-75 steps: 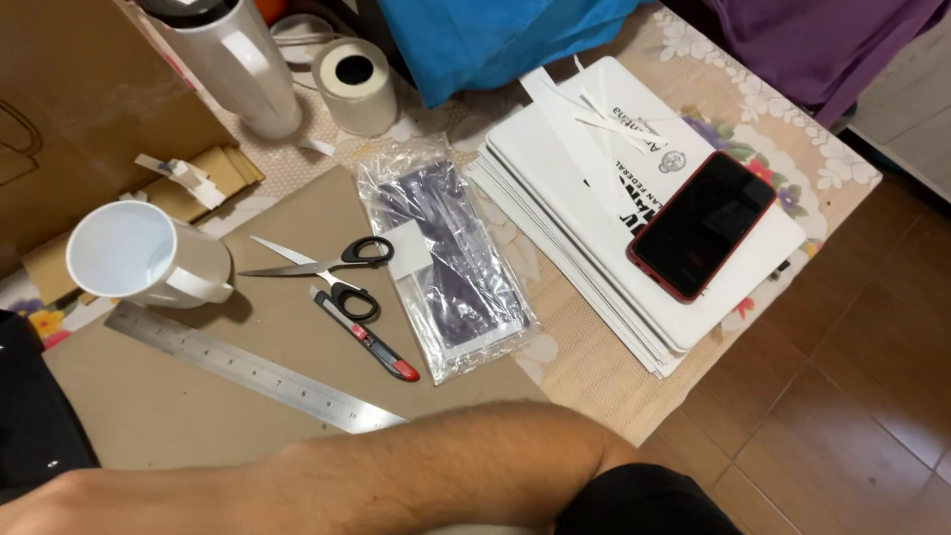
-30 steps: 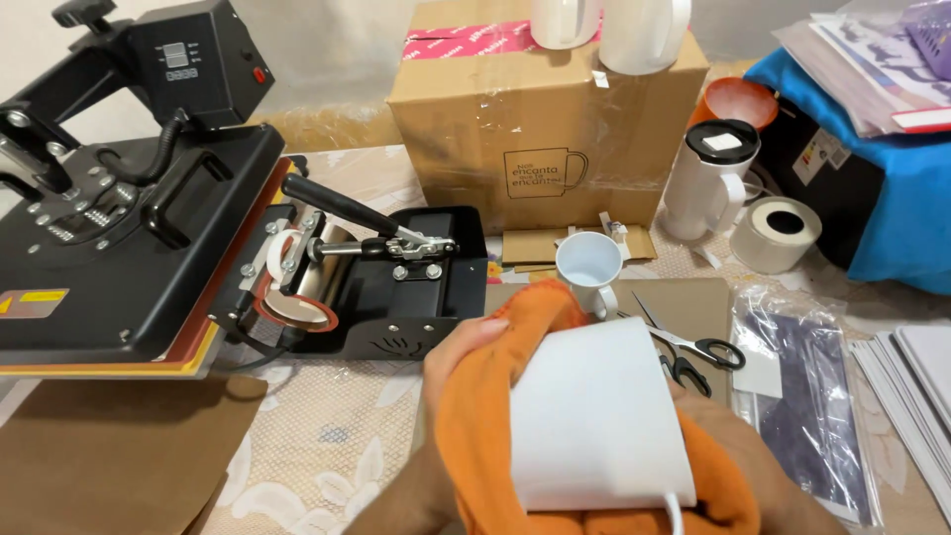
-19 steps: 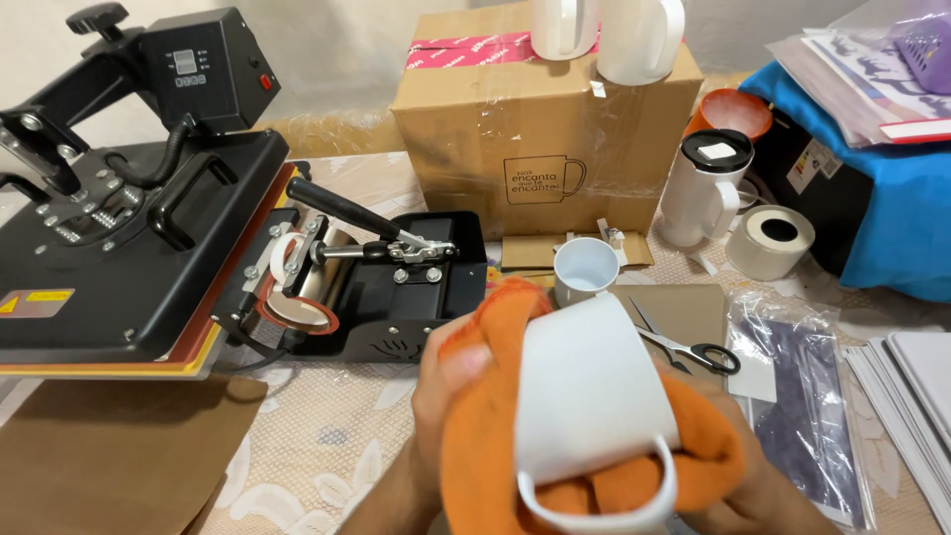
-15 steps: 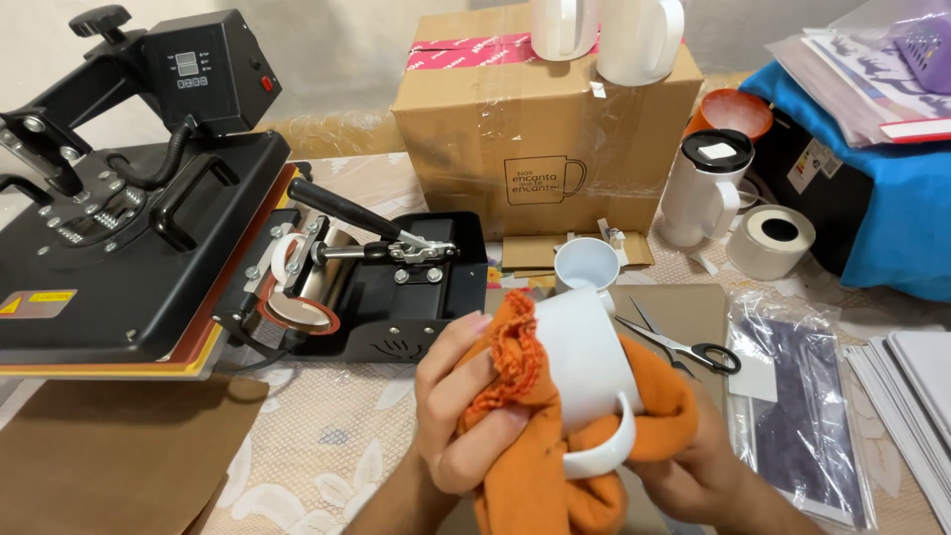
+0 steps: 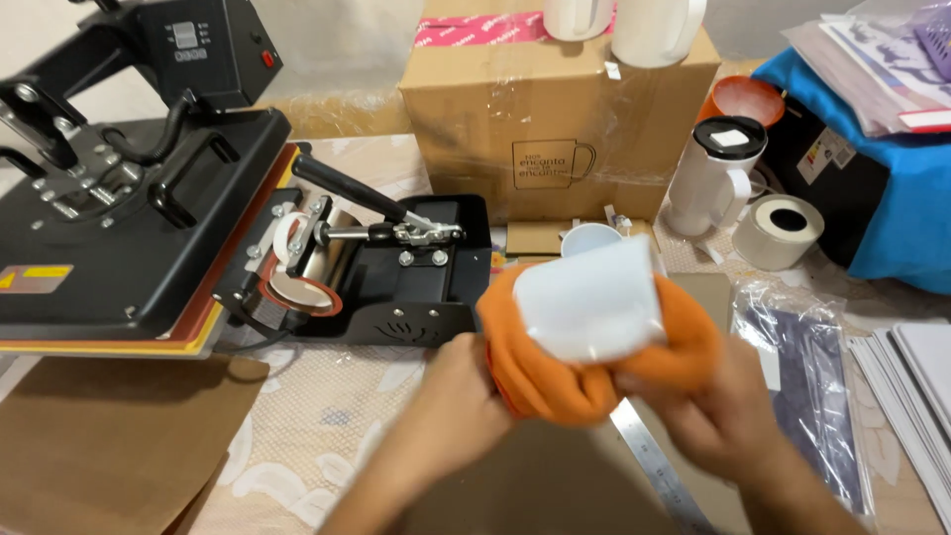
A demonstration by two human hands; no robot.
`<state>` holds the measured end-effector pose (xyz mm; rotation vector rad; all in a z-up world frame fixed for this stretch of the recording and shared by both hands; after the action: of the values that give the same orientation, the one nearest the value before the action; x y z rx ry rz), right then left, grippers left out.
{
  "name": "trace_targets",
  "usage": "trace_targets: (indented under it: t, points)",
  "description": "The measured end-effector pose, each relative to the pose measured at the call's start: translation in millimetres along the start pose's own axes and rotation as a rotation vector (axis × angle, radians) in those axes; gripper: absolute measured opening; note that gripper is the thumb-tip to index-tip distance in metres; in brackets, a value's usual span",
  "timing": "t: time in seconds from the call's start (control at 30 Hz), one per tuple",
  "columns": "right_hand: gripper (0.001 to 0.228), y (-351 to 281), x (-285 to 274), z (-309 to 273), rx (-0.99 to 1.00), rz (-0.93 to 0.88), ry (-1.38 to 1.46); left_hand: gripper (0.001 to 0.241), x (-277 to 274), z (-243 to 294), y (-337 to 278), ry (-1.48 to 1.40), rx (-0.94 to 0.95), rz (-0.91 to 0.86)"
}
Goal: Preparing ceramic mugs for sublimation printing by cleaning them and attaching printed designs with heat-resistant tape
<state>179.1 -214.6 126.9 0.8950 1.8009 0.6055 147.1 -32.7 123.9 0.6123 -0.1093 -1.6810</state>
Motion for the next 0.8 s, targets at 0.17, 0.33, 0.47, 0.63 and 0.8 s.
trace_targets:
  t: [0.17, 0.33, 0.47, 0.63, 0.8]
  points:
    - [0.032, 9, 65, 52, 0.391, -0.559, -0.164, 0.044, 30, 16, -55, 0.62, -0.161, -0.872]
    - [0.013, -20, 131, 87, 0.296, -0.671, -0.26, 0.037, 34, 3, -67, 0.637, -0.144, -0.996]
    - [0.007, -3, 123, 60, 0.194, -0.722, -0.14, 0.034, 8, -21, -40, 0.918, -0.363, -0.554]
    - [0.011, 8, 73, 43, 0.322, -0.716, 0.081, 0.034, 17, -108, -22, 1.16, -0.505, -0.54]
    - [0.017, 7, 27, 9, 0.28, -0.768, 0.104, 0.027, 23, -126, -9, 1.224, -0.523, -0.5]
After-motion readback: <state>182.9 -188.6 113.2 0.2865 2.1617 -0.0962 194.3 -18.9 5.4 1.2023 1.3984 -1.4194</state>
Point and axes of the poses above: each hand's wrist, its own y-axis towards the middle knuckle, its own x-axis out of the palm, z = x × y, the point moved 8 cm from there along y, towards the middle knuckle, and after that the axes turned 9 degrees about -z, right-handed, at the moved point
